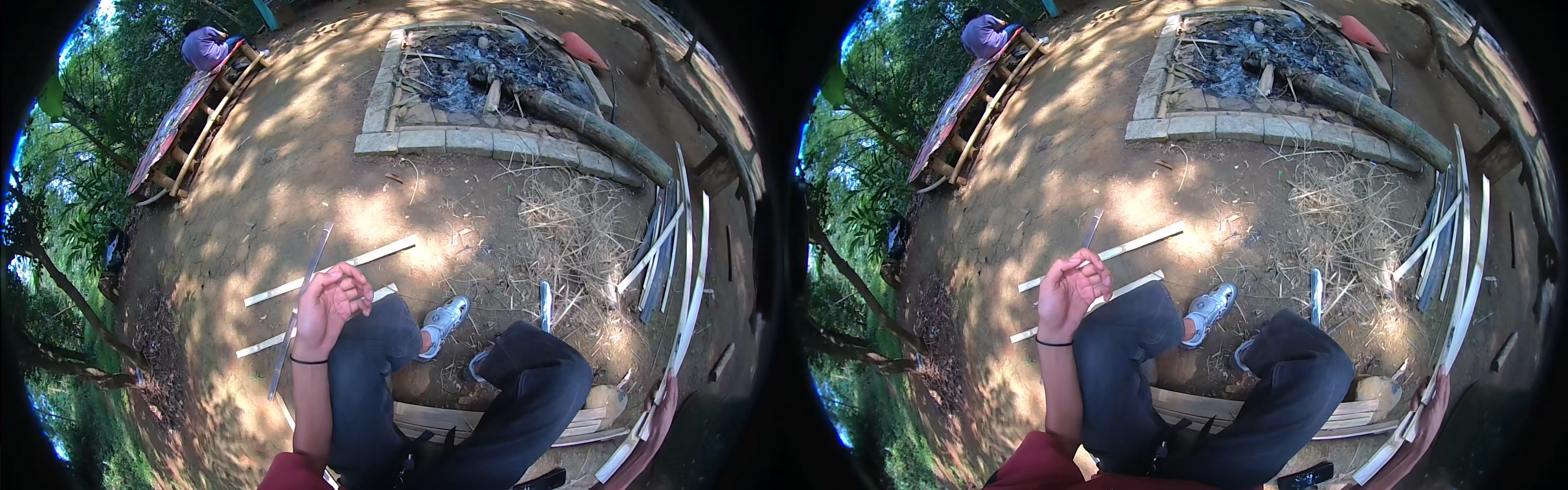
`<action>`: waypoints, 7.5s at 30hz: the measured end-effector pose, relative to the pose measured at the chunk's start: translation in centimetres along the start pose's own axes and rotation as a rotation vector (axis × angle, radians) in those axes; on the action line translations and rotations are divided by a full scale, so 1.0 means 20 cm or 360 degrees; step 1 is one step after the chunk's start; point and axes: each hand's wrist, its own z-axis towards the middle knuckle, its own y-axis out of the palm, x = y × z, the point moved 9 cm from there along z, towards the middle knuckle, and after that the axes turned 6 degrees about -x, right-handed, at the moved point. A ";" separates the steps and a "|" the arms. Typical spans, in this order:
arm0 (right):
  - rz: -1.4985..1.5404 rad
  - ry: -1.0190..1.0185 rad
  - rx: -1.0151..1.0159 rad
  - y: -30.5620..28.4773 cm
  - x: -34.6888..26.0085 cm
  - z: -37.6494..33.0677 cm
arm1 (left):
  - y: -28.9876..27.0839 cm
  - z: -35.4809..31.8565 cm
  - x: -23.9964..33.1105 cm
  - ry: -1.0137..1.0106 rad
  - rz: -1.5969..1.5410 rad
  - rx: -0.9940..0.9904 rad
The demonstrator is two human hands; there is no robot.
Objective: The person shaves a long strip of wood using a machete, drawing the blade along its length to smooth and shape it.
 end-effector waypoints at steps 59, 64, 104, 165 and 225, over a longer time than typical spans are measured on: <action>-0.1383 -0.0330 -0.1823 2.69 1.11 1.32 | 0.27 0.03 -0.74 -0.0689 0.2678 -0.0302; -0.2044 -0.0793 -0.1837 2.62 0.89 1.38 | 0.29 0.02 -0.76 -0.0652 0.2675 -0.0366; -0.1342 -0.0483 -0.0380 1.19 1.34 0.96 | 0.12 0.71 0.23 0.0798 0.0469 -0.0207; -0.0050 -0.0128 -0.1599 2.14 0.22 -1.07 | 0.57 -0.07 0.61 0.1603 0.0559 0.0336; -0.0729 -0.0927 -0.1241 2.26 -0.02 -1.32 | 0.38 -0.22 0.61 0.1626 0.0636 0.0659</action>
